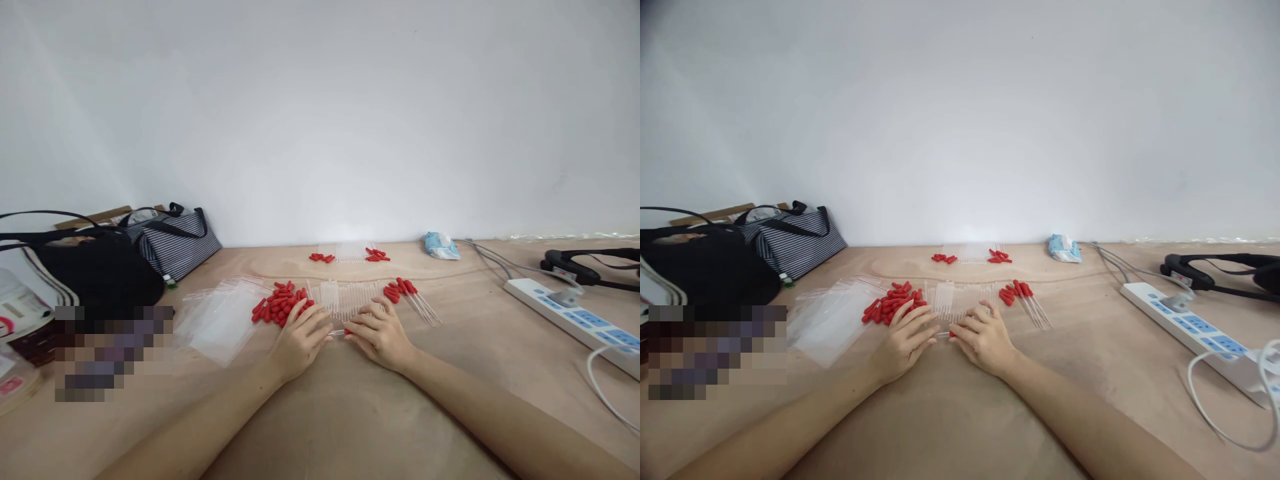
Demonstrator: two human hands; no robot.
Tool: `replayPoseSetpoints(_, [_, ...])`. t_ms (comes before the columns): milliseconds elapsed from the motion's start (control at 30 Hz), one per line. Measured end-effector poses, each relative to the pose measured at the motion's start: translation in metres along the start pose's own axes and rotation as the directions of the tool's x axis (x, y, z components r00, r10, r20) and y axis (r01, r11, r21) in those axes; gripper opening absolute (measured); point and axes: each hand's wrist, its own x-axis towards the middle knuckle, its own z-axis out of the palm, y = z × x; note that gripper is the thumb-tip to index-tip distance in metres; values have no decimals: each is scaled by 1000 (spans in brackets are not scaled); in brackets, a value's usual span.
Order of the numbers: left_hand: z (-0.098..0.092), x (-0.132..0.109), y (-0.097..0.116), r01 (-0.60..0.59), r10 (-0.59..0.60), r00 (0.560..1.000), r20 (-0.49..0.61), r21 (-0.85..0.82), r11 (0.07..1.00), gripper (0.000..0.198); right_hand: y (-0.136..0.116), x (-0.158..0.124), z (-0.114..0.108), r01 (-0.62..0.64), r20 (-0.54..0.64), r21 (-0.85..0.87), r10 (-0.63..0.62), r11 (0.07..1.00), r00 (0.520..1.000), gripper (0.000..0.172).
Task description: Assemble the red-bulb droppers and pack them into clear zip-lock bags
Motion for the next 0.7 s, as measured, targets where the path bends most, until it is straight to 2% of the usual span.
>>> replayPoseSetpoints(267, [1,1,6,0,-1,1000,-5,-122,993,18,-2,1,2,-9,55,126,2,992,998,11])
replayPoseSetpoints(500, [1,2,7,33,-27,999,37,-179,983,18,-2,1,2,-5,138,167,-19,986,990,11])
replayPoseSetpoints(700, [2,2,6,17,-9,999,46,-184,983,18,-4,3,2,-4,167,174,-25,985,986,12])
